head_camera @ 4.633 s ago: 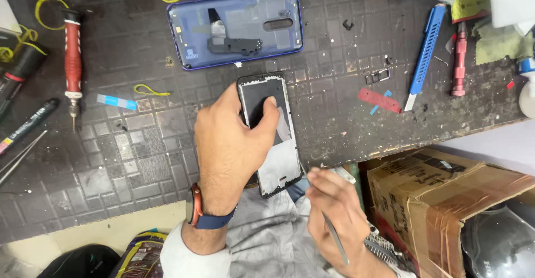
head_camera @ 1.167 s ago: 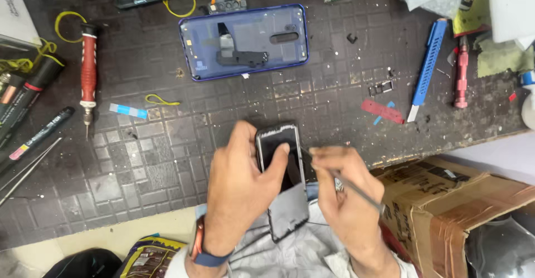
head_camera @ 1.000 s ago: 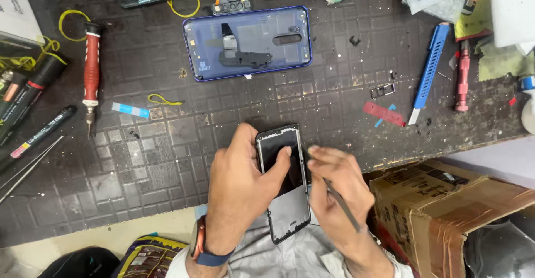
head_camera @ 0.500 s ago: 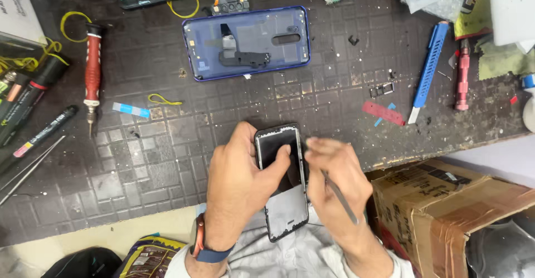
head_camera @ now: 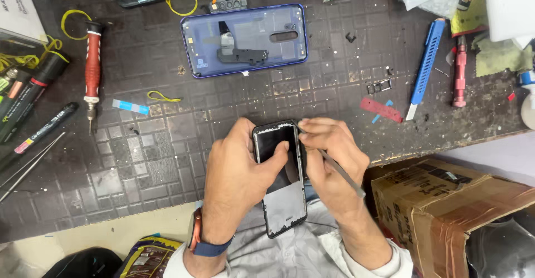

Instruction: The person scrapes adhesive residue from the back of a smartphone screen assembly using a metal spudger, then brushes the surface with a toothbrush. The person holds the screen with the left hand and uses the tools with the right hand throughout the clip.

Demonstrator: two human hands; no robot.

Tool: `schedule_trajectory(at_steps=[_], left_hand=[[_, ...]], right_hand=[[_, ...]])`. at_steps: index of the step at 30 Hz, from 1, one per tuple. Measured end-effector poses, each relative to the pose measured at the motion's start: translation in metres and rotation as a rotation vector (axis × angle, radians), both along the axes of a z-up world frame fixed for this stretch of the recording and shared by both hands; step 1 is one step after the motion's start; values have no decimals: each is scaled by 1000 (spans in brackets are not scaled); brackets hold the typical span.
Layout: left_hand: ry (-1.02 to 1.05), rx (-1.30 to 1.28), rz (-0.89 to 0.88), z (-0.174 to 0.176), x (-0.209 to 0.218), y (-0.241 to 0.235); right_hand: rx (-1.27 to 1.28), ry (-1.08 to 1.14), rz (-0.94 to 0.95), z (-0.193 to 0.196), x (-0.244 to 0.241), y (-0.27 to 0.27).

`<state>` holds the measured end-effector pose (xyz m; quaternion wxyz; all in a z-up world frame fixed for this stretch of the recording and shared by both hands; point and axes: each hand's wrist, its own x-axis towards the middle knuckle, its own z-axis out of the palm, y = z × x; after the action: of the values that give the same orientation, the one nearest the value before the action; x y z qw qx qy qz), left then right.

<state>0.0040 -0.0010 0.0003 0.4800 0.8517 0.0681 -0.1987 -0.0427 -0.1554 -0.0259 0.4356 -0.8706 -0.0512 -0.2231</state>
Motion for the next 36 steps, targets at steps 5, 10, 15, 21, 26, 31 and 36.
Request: schedule_trajectory(at_steps=[5, 10, 15, 21, 26, 31, 36], left_hand=[[-32, -9, -4, 1, 2, -1], [-56, -16, -10, 2, 2, 1], [-13, -5, -1, 4, 1, -1], [-43, 0, 0, -1, 1, -2], [-27, 2, 8, -1, 1, -2], [7, -20, 4, 1, 1, -2], [-59, -26, -13, 1, 1, 0]], right_hand=[[-76, -17, -33, 0, 0, 5], [19, 3, 31, -1, 0, 7], [2, -53, -22, -8, -2, 8], [117, -42, -122, -18, -4, 3], [107, -9, -87, -18, -2, 4], [44, -5, -67, -12, -1, 6], [52, 9, -41, -11, 0, 8]])
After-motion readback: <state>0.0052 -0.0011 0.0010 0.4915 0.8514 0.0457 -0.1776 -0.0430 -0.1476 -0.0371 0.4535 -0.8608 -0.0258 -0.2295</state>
